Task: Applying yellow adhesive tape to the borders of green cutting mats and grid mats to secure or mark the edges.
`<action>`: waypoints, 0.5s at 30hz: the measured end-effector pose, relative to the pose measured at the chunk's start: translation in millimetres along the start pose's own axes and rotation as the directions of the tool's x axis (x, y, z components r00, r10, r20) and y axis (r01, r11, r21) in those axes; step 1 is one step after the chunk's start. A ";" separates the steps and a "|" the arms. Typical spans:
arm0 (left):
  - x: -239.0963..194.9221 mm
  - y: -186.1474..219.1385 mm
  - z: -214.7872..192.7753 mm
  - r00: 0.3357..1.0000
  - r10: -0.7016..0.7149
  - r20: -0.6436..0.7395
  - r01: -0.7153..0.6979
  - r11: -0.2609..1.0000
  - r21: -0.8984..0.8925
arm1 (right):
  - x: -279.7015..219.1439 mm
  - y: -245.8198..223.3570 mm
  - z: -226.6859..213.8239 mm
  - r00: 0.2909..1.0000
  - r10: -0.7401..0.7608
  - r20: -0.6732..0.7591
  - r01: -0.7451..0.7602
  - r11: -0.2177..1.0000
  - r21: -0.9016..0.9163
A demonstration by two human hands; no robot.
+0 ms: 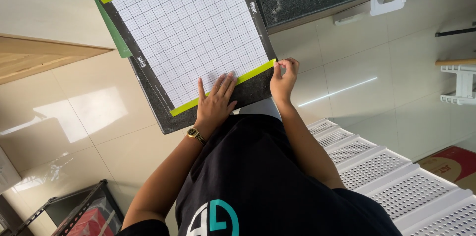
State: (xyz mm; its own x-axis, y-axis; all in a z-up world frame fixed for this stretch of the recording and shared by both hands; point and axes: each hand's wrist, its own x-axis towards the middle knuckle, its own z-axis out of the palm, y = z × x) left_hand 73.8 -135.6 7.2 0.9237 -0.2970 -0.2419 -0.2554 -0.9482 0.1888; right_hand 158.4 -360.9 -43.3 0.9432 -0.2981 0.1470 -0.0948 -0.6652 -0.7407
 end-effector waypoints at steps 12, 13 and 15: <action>0.9 1.9 6.4 1.000 -0.015 -0.005 0.015 1.000 0.018 | -6.0 19.3 8.4 0.990 0.134 0.037 -0.136 0.989 0.059; 0.3 2.3 8.0 1.000 -0.015 0.003 0.015 1.000 0.016 | -6.5 18.0 7.9 0.989 0.141 0.041 -0.143 0.988 0.056; 0.8 1.8 10.5 1.000 -0.015 -0.012 0.016 1.000 0.017 | -5.8 14.8 7.7 0.989 0.143 0.040 -0.145 0.987 0.065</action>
State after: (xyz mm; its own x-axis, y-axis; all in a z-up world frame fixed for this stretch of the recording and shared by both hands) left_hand 71.1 -138.8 -2.7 0.9310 -0.2809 -0.2332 -0.2457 -0.9545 0.1688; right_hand 153.9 -363.8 -60.2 0.9321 -0.3620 0.0133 -0.2095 -0.5687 -0.7954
